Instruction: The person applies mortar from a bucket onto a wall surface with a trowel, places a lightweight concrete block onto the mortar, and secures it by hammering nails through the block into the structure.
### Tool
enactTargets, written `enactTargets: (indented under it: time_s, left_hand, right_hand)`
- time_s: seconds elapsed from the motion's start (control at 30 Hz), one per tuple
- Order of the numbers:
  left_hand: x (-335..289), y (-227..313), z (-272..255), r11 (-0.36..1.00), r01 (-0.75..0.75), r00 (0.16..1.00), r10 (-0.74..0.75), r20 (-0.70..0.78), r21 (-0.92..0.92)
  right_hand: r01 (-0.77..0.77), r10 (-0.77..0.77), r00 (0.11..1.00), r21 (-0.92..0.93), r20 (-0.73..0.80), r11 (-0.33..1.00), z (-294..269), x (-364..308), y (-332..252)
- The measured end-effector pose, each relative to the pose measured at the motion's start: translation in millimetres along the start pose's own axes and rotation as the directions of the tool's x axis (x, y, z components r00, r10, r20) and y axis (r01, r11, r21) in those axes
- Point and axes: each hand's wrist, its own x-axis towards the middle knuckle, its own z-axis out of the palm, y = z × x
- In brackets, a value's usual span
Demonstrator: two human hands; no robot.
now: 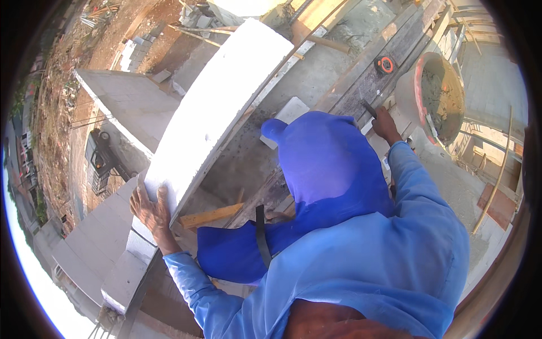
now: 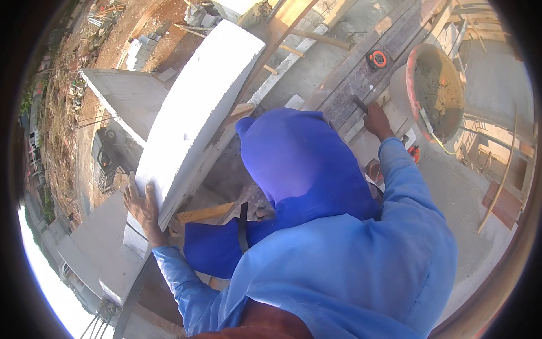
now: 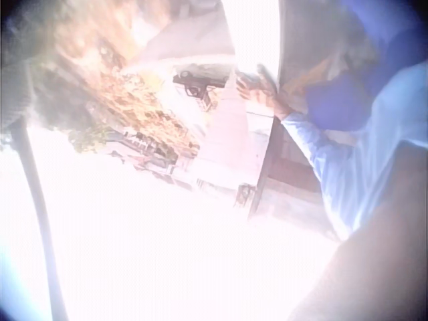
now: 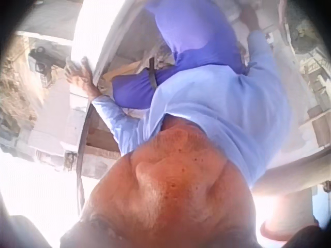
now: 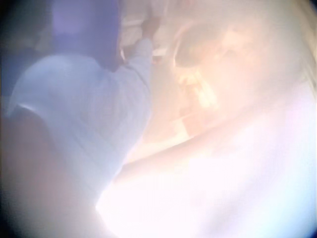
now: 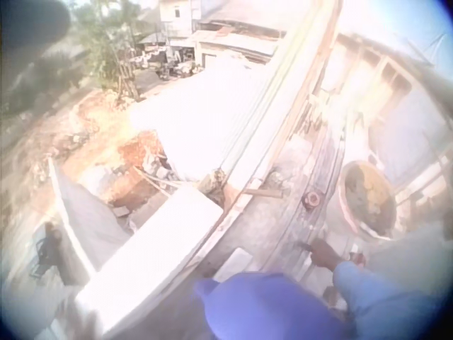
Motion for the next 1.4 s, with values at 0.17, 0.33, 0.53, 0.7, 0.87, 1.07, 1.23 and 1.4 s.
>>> enactTargets:
  time_s: [0.17,0.33,0.53,0.7,0.87,1.07,1.23,1.4]
  left_hand:
    - [1,6,-6,0.998,-0.020,1.000,0.021,-0.020,0.056]
    - [7,43,-27,0.994,-0.108,0.978,0.104,-0.180,-0.014]
    - [10,87,-43,0.922,-0.198,0.942,0.085,-0.325,-0.333]
    - [21,145,-86,0.624,-0.085,0.995,0.014,-0.098,-0.777]
    - [69,188,-116,0.176,0.020,0.978,0.203,0.056,-0.984]
    - [142,234,-84,0.462,-0.166,0.943,0.334,-0.003,-0.871]
    - [130,227,-102,-0.647,0.248,0.949,0.012,0.315,-0.721]
    - [120,142,-121,-0.139,0.045,0.957,-0.279,0.082,-0.989]
  right_hand:
    - [0.216,-0.180,0.951,0.123,-0.252,0.969,-3,-6,38]
    - [-0.015,0.001,0.999,0.344,0.040,0.939,-39,-32,12]
    - [0.007,-0.020,0.999,0.319,0.039,0.948,-86,-8,-40]
    - [0.185,-0.063,0.980,0.756,-0.187,0.628,-211,-16,-175]
    - [0.862,-0.590,0.405,0.508,-0.699,-0.010,-322,-43,-285]
    - [0.909,-0.704,-0.414,-0.230,-0.577,-0.347,-292,-47,-395]
    - [0.823,-0.714,-0.547,-0.434,-0.436,-0.366,-244,-58,-418]
    - [0.992,-0.975,-0.028,0.110,-0.219,-0.053,-219,-39,-395]
